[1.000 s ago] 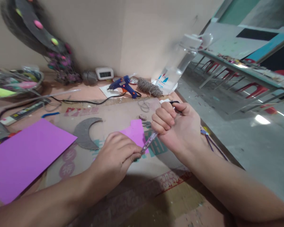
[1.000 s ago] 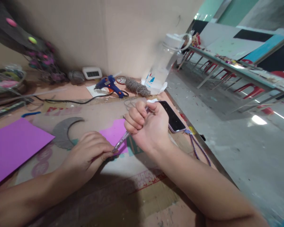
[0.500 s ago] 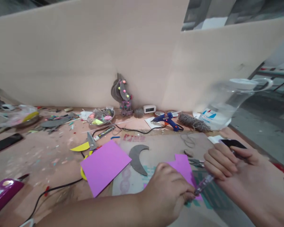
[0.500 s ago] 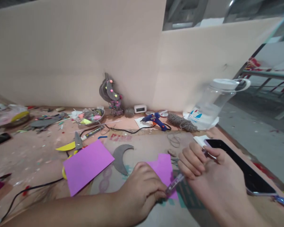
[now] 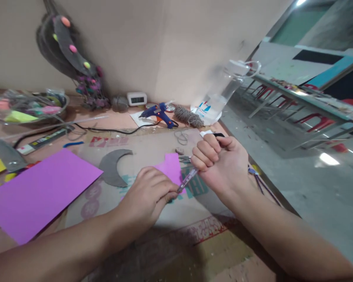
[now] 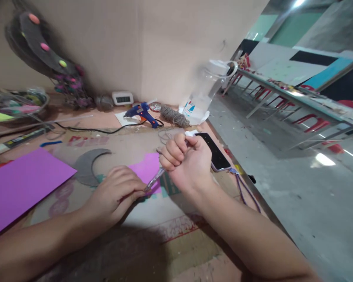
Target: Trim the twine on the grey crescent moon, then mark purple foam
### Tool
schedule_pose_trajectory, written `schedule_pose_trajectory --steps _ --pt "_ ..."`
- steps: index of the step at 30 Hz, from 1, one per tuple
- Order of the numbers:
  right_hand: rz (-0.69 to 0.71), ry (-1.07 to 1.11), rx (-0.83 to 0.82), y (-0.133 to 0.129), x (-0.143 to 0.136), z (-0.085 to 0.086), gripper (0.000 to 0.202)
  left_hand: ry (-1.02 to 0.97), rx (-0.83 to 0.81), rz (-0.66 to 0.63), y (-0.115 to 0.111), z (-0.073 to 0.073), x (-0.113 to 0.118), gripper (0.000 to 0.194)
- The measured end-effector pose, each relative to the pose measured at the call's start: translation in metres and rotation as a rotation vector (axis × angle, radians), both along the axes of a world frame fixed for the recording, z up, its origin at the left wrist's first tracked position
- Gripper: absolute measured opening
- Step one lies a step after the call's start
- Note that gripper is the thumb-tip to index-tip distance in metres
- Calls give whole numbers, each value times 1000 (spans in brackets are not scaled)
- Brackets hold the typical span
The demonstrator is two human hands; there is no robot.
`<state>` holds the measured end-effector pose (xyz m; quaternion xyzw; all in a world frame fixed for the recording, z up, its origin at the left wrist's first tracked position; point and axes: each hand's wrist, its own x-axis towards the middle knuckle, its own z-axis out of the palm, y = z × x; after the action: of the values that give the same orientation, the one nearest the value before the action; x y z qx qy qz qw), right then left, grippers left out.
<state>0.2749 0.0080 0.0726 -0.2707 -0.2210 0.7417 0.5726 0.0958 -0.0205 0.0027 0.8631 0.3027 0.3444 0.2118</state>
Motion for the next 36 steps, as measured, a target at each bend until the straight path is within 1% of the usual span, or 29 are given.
schedule_pose_trajectory --steps 6,11,18,24,30,36 --pt "14 -16 20 1 1 -1 29 25 -23 11 -1 -1 -1 15" --pt "16 -18 36 1 1 -1 29 18 -9 11 -1 0 0 15" --pt "21 -17 19 1 1 -1 32 4 -5 14 -1 -2 0 15" --pt "15 9 12 1 1 -2 29 -3 -15 3 -1 -3 0 10" --pt "14 11 12 0 0 0 28 -47 -9 -3 -1 -2 1 11" --pt "19 7 23 -1 2 1 27 -45 -22 -7 -1 -4 1 10"
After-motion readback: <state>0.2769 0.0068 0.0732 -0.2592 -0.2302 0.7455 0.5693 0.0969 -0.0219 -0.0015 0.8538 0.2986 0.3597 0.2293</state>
